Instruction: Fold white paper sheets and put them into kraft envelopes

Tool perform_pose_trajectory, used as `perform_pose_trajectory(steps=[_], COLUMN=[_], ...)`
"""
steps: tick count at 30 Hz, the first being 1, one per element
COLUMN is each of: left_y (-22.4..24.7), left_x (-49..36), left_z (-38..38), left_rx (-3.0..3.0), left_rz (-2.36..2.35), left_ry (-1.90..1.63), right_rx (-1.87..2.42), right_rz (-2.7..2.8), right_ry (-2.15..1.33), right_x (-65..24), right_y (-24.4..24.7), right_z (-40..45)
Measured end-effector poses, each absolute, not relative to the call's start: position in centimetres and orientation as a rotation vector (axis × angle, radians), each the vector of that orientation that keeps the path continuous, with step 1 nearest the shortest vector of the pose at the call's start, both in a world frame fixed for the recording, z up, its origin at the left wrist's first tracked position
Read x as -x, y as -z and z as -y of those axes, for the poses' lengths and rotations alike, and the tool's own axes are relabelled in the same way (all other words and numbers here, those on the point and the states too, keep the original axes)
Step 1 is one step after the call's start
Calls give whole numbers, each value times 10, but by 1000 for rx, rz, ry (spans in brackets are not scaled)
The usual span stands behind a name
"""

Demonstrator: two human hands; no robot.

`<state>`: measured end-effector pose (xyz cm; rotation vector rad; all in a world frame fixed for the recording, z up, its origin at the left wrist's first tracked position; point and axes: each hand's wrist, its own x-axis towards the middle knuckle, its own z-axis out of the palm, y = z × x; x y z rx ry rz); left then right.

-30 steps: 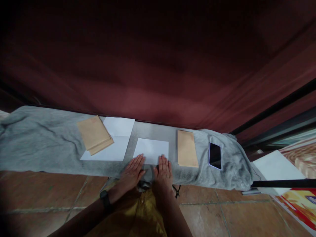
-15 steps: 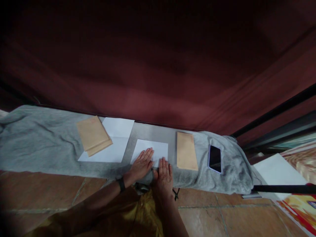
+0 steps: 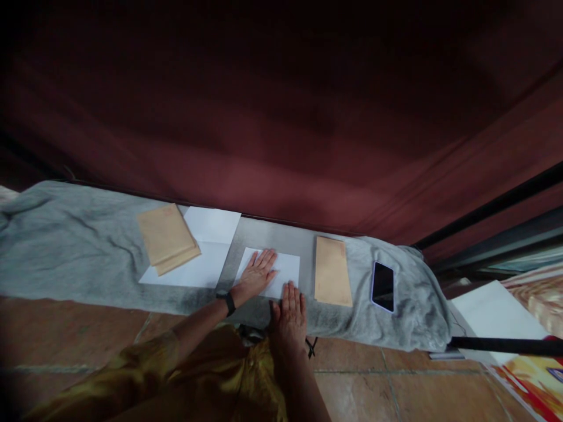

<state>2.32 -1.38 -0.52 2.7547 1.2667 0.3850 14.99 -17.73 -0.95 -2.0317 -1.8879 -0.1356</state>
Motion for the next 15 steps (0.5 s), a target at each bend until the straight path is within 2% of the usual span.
perform_pose_trajectory(steps=[10, 15], left_y=[-2, -8], left_x=[15, 34], left_z=[62, 82], left_rx=[-2845, -2896], left_rz=[-993, -860], left_ry=[-389, -357], right_rx=[1998, 2026], right_rz=[1898, 1869], right_ry=[253, 59], right_x=[-153, -158], right_y=[21, 13], right_z=[179, 170])
